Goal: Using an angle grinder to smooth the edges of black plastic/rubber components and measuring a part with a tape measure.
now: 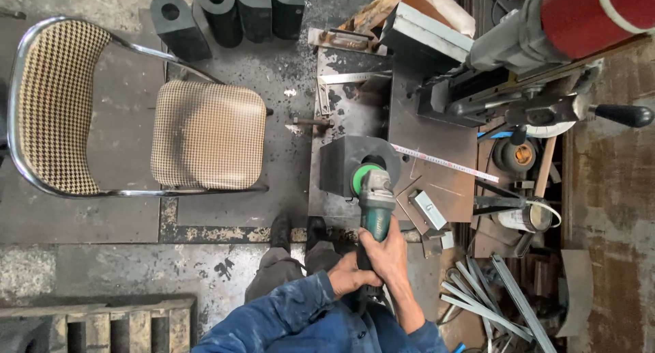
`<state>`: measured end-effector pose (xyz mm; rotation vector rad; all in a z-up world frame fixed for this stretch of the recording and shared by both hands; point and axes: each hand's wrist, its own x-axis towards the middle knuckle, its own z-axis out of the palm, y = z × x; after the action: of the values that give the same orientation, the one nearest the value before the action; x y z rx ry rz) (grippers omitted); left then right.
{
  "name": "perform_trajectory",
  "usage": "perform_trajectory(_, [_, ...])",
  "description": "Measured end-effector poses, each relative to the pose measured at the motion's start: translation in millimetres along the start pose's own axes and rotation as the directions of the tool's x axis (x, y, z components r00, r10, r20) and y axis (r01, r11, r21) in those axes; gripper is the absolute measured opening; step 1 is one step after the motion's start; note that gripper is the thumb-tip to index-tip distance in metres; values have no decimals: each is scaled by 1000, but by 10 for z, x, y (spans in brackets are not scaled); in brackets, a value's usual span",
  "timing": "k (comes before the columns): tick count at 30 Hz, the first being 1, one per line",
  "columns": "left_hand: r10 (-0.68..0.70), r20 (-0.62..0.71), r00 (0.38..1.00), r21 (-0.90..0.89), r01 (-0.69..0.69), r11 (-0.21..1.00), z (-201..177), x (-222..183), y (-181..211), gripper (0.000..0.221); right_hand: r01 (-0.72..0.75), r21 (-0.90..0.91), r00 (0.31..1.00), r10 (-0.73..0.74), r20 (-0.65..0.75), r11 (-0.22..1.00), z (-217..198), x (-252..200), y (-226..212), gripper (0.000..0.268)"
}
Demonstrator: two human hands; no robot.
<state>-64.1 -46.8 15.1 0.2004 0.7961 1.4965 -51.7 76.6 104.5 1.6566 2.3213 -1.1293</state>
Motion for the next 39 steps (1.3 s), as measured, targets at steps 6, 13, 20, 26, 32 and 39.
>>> perform_trajectory(6, [-61,20,998,-91,62,994,-34,24,87,43,-19,-11,1000,19,-2,1000,24,16,-68,61])
perform_trajectory(13, [-58,111,992,-15,60,998,97,61,-140,35,-104,-40,992,101,-70,994,-101,-73,280,55])
perform_trajectory(20, [-71,51,996,-20,72,997,-78,64,-178,38,-64,19,996,64,-54,998,12,-32,85,55])
perform_trajectory(26, [-4,-27,1000,18,5,1000,-142,142,22,45,10,57,1000,-11,9,998,30,89,-145,56])
perform_trajectory(32, [-20,-38,999,28,21,999,-185,321,155,44,52,51,998,-51,-20,997,45,266,-191,55])
perform_trajectory(39, [-20,21,1000,47,19,999,-23,523,139,43,52,71,994,-45,-95,996,-136,388,16,55])
